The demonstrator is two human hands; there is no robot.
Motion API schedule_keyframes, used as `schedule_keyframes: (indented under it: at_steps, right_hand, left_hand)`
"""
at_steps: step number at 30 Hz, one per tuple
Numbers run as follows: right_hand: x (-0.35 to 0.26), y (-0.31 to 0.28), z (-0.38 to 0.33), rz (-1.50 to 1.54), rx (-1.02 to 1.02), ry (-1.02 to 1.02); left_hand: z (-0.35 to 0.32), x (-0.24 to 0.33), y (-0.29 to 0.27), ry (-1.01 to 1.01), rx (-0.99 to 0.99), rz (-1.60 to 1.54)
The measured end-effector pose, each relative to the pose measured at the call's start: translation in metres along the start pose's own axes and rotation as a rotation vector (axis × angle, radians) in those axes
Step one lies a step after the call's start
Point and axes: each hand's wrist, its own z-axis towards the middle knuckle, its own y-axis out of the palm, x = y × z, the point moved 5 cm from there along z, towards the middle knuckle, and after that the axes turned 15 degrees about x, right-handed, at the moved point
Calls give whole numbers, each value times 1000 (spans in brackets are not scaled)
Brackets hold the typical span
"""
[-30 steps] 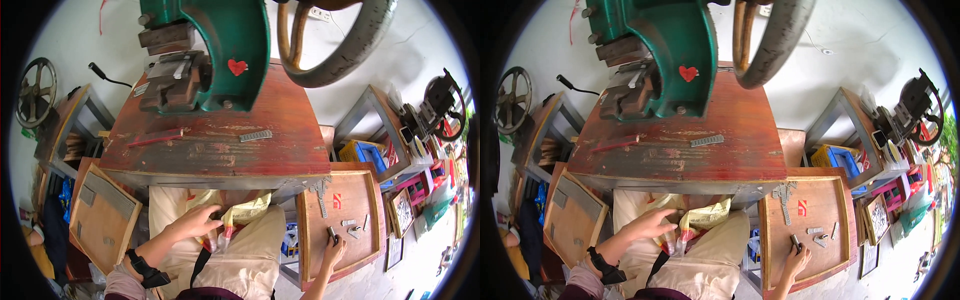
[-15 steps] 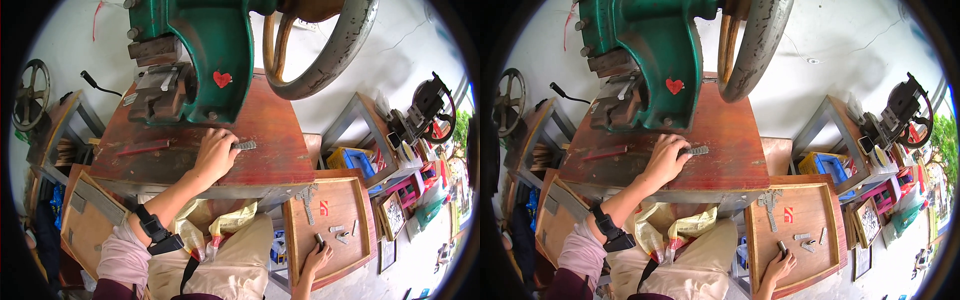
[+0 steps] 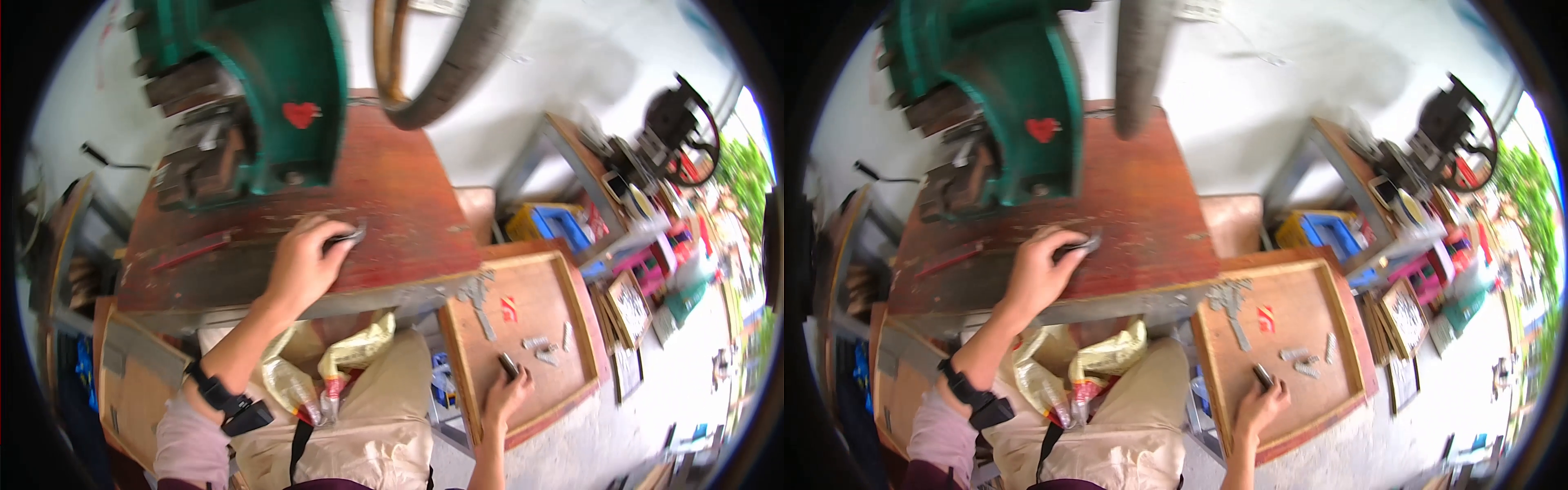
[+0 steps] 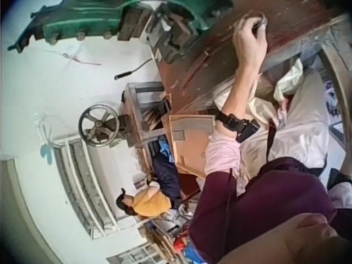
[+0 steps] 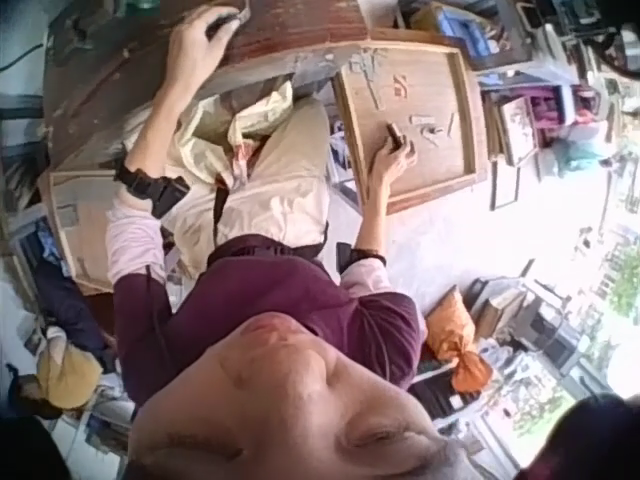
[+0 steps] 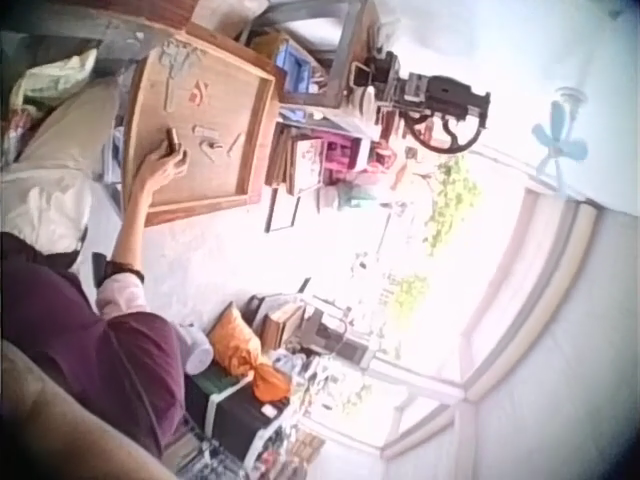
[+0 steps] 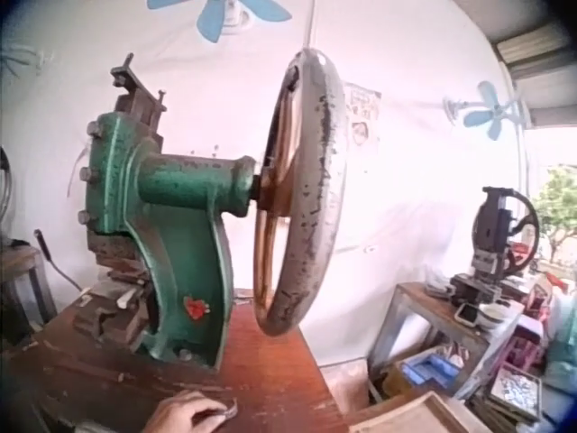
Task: The person is using a manual press machine to join or form small plastic and metal components.
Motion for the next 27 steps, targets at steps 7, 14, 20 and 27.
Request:
schedule_keyframes:
  at_steps: [7, 14, 20, 27]
  right_hand:
    - [-159, -66, 12, 840, -288, -19]
    - [-220, -57, 7, 1074, -540, 134]
    - [-242, -63, -15, 1203, -704, 265]
    - [-273, -80, -22, 1182, -746, 11]
  left_hand:
    - [-85, 49, 7, -749, -514, -654]
    - [-112, 43, -10, -978, -435, -666]
    - [-114, 42, -37, -869, -312, -638]
    - [-119, 29, -74, -824, -184, -670]
